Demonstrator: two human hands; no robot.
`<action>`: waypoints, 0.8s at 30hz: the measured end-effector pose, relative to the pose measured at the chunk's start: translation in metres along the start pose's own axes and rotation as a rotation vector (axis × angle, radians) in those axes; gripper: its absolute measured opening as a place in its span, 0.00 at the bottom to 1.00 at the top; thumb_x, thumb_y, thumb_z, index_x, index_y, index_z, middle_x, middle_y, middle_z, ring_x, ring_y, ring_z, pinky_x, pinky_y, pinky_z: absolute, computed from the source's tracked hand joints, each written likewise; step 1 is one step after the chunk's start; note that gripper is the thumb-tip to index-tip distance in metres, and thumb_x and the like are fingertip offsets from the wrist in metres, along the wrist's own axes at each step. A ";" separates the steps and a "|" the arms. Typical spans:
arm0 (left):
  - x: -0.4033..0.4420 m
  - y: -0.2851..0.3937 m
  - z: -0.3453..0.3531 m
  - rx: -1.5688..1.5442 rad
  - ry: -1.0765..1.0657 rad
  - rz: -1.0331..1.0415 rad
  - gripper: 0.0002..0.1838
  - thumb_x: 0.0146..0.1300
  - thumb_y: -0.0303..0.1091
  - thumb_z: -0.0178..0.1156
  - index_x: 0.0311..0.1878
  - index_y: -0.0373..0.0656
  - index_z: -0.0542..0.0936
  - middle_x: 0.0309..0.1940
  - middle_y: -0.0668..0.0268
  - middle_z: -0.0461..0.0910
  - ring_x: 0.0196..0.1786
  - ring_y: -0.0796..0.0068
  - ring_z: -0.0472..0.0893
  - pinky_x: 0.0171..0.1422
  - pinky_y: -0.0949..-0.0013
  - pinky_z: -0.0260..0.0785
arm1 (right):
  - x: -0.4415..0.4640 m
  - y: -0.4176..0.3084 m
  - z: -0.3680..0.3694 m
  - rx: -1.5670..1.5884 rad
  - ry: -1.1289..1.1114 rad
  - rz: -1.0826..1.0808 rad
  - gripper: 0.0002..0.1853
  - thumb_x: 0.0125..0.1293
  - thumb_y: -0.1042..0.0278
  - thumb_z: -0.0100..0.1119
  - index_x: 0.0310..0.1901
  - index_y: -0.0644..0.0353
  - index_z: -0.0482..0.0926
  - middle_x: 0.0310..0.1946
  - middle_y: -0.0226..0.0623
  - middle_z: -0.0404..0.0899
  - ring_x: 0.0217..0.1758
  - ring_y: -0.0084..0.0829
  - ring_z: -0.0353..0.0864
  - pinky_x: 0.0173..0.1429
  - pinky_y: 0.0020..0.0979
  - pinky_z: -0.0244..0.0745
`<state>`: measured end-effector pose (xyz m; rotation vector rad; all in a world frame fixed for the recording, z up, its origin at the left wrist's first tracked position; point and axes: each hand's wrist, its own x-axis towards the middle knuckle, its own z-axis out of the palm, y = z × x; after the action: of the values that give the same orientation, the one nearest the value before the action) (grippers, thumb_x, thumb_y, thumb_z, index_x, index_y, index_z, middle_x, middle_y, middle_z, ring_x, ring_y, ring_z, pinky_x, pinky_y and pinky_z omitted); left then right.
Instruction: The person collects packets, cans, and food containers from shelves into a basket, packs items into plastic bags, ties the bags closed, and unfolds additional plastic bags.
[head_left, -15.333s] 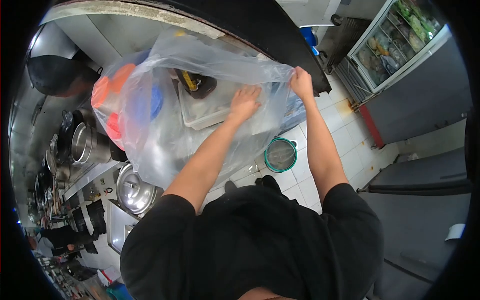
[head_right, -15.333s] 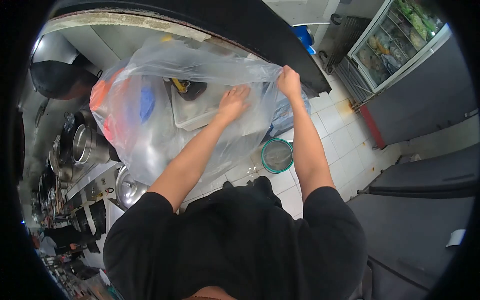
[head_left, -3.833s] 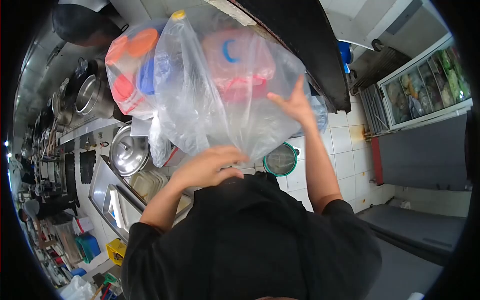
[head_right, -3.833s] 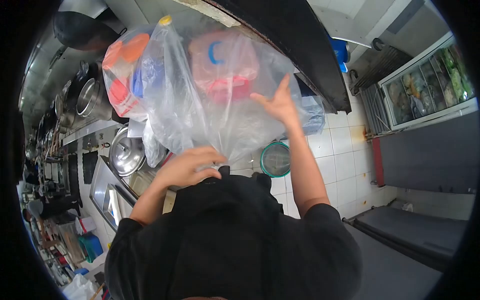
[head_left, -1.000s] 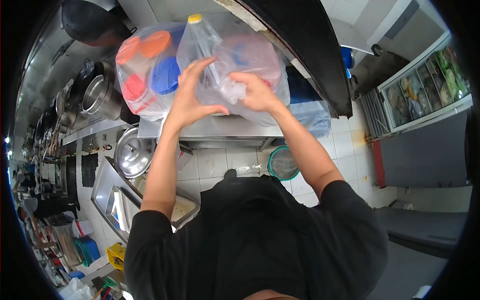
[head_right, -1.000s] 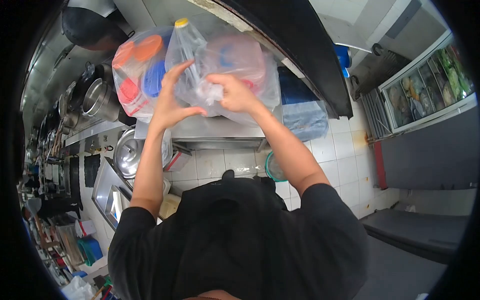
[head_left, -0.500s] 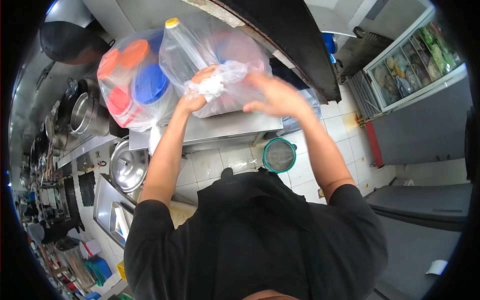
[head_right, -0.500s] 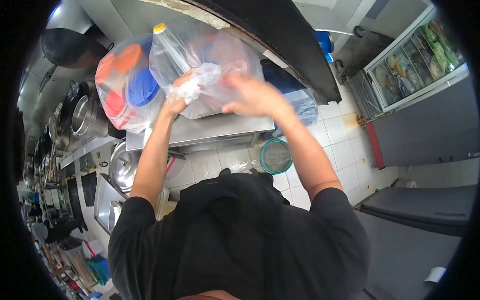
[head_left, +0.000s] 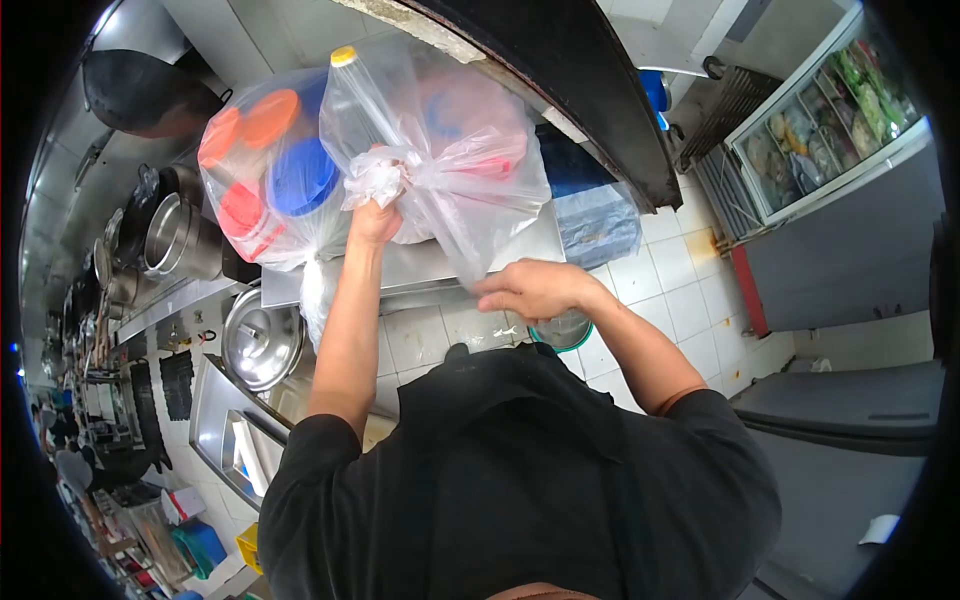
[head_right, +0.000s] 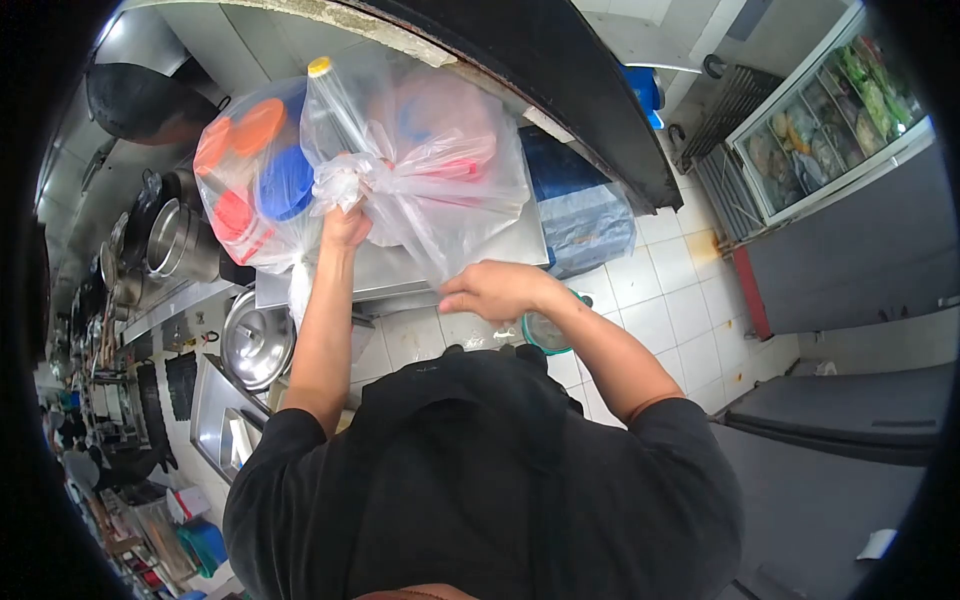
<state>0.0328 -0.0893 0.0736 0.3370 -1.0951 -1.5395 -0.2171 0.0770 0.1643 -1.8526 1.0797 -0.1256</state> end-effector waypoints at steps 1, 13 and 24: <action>0.003 -0.001 -0.004 0.039 -0.122 0.063 0.23 0.63 0.31 0.73 0.57 0.47 0.73 0.53 0.71 0.81 0.56 0.74 0.78 0.63 0.67 0.67 | 0.000 -0.004 -0.006 0.002 0.001 0.000 0.22 0.72 0.50 0.62 0.53 0.62 0.83 0.33 0.45 0.86 0.37 0.41 0.86 0.43 0.42 0.78; -0.009 0.027 0.037 0.187 -0.054 0.043 0.23 0.60 0.29 0.71 0.54 0.47 0.70 0.45 0.76 0.74 0.47 0.84 0.75 0.51 0.75 0.69 | 0.077 0.026 0.024 -0.348 0.586 0.000 0.12 0.66 0.63 0.61 0.38 0.66 0.81 0.30 0.54 0.84 0.36 0.61 0.82 0.45 0.54 0.78; 0.000 0.050 0.074 1.063 -0.208 0.226 0.23 0.52 0.23 0.68 0.53 0.46 0.79 0.41 0.71 0.80 0.42 0.73 0.79 0.54 0.66 0.64 | -0.032 0.033 -0.025 -0.227 1.021 0.044 0.18 0.67 0.59 0.62 0.31 0.69 0.77 0.24 0.55 0.79 0.31 0.57 0.81 0.40 0.52 0.75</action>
<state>0.0102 -0.0512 0.1517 0.7377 -1.9905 -0.6842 -0.2695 0.0774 0.1633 -1.9738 1.8644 -1.0435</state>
